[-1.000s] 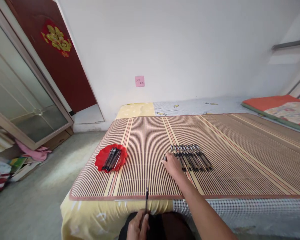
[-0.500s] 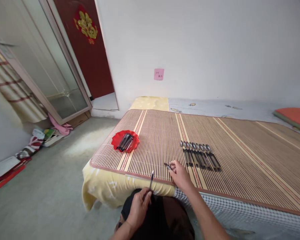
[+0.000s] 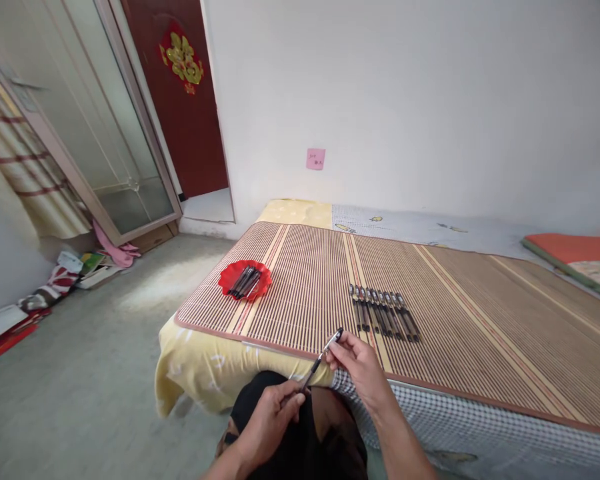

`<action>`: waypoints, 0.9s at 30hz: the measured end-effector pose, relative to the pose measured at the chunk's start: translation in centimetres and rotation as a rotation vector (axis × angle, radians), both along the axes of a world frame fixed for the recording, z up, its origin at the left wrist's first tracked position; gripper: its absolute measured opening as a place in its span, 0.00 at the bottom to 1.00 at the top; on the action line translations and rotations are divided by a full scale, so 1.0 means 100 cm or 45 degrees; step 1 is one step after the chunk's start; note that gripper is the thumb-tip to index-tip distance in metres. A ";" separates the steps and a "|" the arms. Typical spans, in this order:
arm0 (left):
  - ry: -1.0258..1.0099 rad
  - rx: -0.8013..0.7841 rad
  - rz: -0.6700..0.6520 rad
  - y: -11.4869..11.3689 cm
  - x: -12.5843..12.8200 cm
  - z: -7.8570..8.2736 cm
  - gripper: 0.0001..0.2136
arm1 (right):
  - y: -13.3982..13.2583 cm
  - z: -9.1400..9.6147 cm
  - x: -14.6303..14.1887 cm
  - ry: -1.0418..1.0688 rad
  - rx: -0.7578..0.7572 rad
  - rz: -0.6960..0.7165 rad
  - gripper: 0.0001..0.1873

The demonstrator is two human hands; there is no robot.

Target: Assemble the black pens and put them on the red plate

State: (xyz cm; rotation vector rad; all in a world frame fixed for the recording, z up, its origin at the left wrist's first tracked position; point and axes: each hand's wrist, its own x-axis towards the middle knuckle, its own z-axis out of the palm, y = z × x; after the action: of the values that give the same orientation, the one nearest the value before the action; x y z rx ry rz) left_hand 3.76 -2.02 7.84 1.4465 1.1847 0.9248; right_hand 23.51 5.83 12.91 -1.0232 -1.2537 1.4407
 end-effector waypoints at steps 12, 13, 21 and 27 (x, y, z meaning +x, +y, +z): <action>-0.252 -0.097 -0.056 -0.004 0.006 0.010 0.19 | -0.011 0.003 -0.006 -0.020 -0.019 0.310 0.20; -0.303 -0.121 -0.053 -0.004 0.008 0.011 0.19 | -0.013 0.004 -0.008 -0.012 -0.021 0.310 0.20; -0.503 -0.154 -0.094 -0.008 0.014 -0.026 0.29 | -0.022 -0.009 -0.019 -0.178 0.022 0.347 0.21; -0.313 -0.166 -0.015 -0.010 0.003 -0.041 0.31 | -0.027 -0.042 -0.030 -0.188 0.010 0.272 0.24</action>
State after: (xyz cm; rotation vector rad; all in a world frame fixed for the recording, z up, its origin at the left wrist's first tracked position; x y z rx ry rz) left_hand 4.04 -2.99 3.69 1.1979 1.0327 0.9686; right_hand 20.53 3.16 8.71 -1.0300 -1.5123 1.5416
